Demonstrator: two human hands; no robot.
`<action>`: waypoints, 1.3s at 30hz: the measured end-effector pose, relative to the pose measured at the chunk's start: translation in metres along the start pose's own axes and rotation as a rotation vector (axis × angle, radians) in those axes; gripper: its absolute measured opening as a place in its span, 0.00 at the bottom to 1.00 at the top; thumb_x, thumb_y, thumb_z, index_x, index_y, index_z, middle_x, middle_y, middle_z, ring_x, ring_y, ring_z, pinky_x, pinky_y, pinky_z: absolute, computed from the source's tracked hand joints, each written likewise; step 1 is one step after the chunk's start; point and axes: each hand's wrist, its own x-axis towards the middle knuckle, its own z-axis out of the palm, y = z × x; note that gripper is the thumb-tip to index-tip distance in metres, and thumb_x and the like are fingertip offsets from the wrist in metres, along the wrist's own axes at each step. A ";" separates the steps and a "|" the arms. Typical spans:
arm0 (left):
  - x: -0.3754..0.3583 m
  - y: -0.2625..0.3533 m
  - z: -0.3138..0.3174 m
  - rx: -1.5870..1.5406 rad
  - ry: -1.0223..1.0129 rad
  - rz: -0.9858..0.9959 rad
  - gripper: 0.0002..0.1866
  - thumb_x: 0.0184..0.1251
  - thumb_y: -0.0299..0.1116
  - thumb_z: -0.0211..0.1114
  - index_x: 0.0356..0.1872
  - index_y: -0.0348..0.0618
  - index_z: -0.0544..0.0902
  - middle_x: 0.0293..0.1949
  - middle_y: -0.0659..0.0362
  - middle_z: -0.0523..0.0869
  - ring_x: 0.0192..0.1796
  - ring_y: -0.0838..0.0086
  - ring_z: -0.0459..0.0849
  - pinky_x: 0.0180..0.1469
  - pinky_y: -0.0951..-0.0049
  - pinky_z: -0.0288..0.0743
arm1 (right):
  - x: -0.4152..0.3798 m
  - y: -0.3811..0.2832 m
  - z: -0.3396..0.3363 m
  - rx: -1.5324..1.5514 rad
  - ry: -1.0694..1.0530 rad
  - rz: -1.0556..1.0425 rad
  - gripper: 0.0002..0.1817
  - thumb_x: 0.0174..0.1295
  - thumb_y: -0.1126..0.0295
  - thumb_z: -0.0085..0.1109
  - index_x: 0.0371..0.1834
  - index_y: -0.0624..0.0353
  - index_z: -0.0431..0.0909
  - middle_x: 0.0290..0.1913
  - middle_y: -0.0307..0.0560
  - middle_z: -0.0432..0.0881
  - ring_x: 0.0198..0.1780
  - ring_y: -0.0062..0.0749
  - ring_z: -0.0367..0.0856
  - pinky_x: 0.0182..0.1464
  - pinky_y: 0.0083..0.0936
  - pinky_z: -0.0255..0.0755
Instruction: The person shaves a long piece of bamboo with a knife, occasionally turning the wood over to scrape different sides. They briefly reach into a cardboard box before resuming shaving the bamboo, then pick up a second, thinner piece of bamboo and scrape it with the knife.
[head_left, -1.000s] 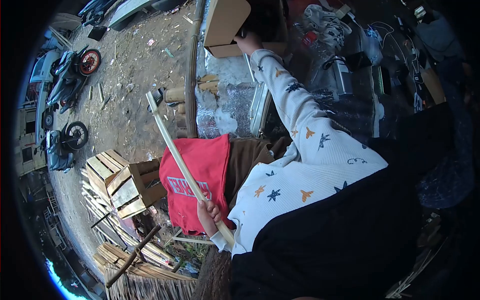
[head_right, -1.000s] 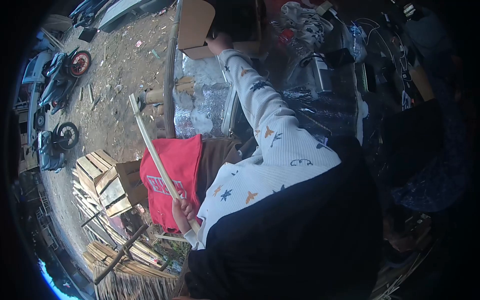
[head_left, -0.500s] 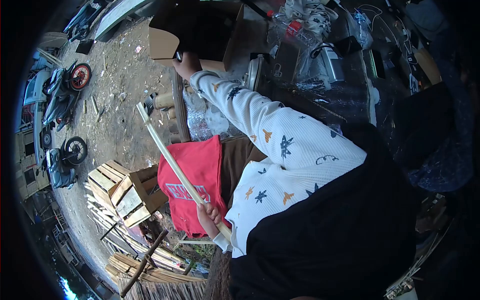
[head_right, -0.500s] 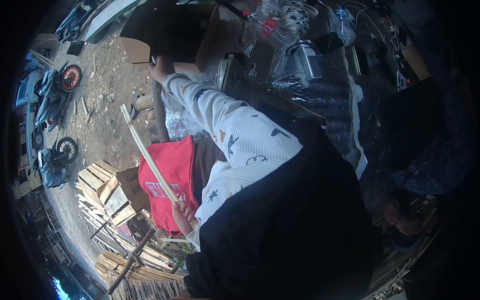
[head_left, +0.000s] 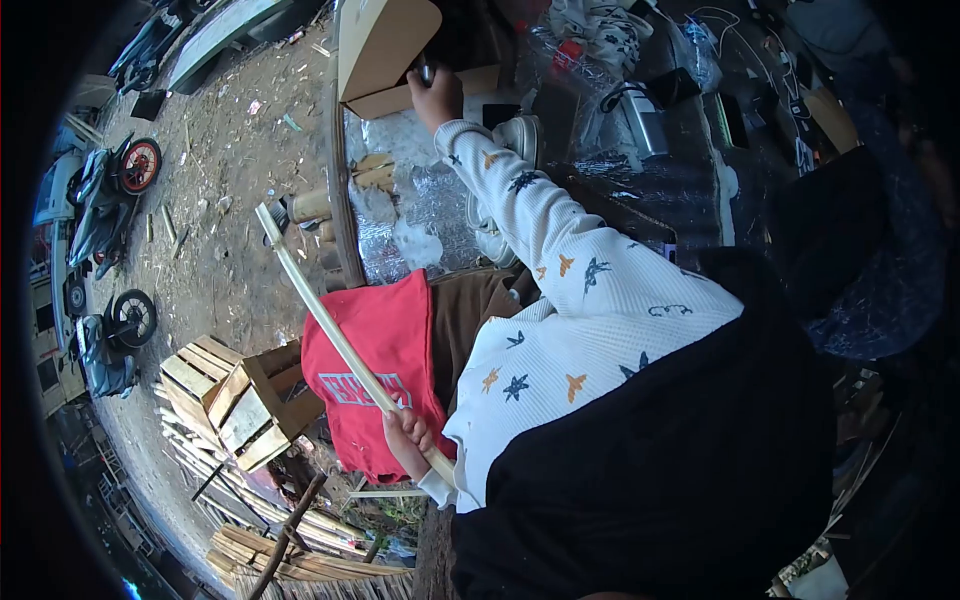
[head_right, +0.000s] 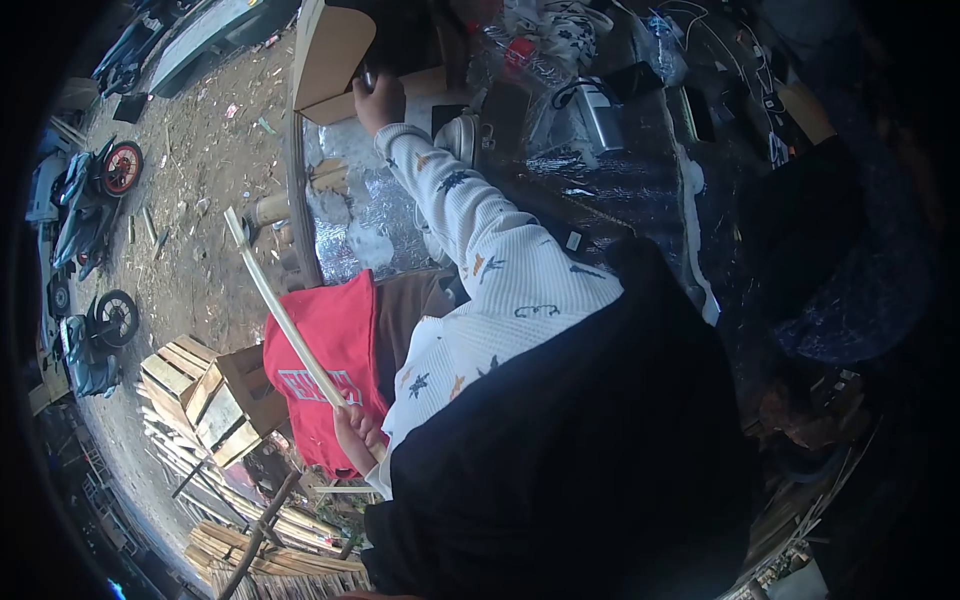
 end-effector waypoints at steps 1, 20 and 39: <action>0.001 -0.002 0.000 -0.022 -0.025 -0.011 0.17 0.73 0.43 0.46 0.55 0.44 0.67 0.20 0.68 0.59 0.14 0.87 0.55 0.10 0.87 0.50 | -0.005 -0.007 -0.004 0.106 0.099 -0.078 0.15 0.51 0.64 0.64 0.35 0.64 0.74 0.33 0.56 0.79 0.38 0.51 0.79 0.41 0.40 0.71; -0.002 -0.032 0.000 -0.737 -0.136 0.169 0.19 0.75 0.40 0.42 0.54 0.34 0.64 0.20 0.63 0.67 0.14 0.89 0.59 0.11 0.91 0.58 | -0.245 -0.160 -0.052 -0.150 -1.816 -0.976 0.19 0.52 0.66 0.63 0.45 0.60 0.71 0.26 0.47 0.73 0.29 0.34 0.77 0.31 0.30 0.69; -0.001 -0.028 -0.002 -0.477 -0.014 0.041 0.15 0.72 0.43 0.48 0.44 0.40 0.71 0.20 0.68 0.65 0.15 0.89 0.58 0.13 0.89 0.57 | -0.227 -0.103 -0.020 -0.533 -1.792 -1.295 0.22 0.56 0.51 0.60 0.31 0.61 0.68 0.24 0.51 0.74 0.26 0.47 0.77 0.26 0.36 0.69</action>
